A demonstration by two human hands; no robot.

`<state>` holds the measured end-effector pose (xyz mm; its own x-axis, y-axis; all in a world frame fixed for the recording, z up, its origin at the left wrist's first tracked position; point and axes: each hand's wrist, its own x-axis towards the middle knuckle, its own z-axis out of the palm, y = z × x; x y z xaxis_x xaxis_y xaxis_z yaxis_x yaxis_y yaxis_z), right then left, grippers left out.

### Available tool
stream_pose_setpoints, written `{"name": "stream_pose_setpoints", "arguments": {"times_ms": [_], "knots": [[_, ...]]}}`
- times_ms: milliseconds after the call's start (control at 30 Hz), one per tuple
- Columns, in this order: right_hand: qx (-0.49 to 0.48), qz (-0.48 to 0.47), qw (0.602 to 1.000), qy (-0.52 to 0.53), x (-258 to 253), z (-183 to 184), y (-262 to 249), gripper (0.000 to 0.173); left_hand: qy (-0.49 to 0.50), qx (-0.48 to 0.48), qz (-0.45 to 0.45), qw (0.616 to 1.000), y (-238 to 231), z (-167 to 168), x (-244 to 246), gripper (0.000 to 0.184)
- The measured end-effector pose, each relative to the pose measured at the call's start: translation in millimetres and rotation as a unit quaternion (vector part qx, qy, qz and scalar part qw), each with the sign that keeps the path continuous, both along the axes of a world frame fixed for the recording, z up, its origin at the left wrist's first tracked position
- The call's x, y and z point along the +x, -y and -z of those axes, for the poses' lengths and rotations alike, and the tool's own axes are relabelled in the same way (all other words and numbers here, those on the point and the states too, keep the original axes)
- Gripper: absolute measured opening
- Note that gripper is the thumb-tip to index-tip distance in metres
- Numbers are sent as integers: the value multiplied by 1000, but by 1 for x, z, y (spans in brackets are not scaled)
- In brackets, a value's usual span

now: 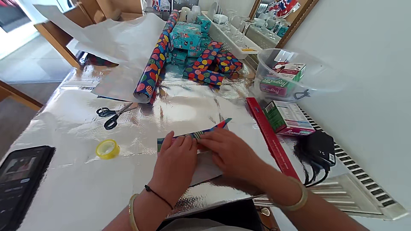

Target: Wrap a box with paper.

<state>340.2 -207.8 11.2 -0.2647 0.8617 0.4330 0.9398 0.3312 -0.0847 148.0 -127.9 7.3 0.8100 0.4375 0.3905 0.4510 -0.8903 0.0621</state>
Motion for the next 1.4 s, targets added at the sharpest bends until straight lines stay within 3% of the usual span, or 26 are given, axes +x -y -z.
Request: {"name": "stream_pose_setpoints", "arguments": {"times_ms": [167,233,300,367,500,667,733,833,933,1000,1133,1267,1400], "knots": [[-59,-39,995,64,49,-28,-27,52,-5,24,-6,1000,1,5,2,34],[-69,-61,991,98,59,-24,-41,41,8,10,-10,1000,2,8,3,33],[-43,-84,990,107,65,-13,-47,19,16,-10,-18,1000,4,10,4,32],[2,-72,993,90,72,-5,-40,10,24,-19,-25,999,5,12,3,32],[85,5,994,65,95,10,-5,21,24,-2,-34,999,7,14,2,32],[36,205,978,9,128,-1,42,16,22,31,-49,998,12,15,2,32],[86,222,971,-2,116,-17,47,16,22,38,-60,997,17,15,4,30],[141,135,981,-22,62,-38,38,22,19,55,-77,995,27,15,7,32],[71,6,997,-23,13,-26,14,32,-6,103,-105,989,35,16,11,36],[10,-31,999,-9,0,-10,2,40,-12,114,-114,987,39,18,13,34],[-4,-25,1000,-14,-5,5,-6,34,27,98,-101,990,37,17,10,29],[-6,-11,1000,-25,-6,7,-3,30,137,-7,-67,988,27,13,-24,13],[-3,-14,999,-34,-4,8,-4,30,169,-54,-108,978,17,22,-53,23]]}}
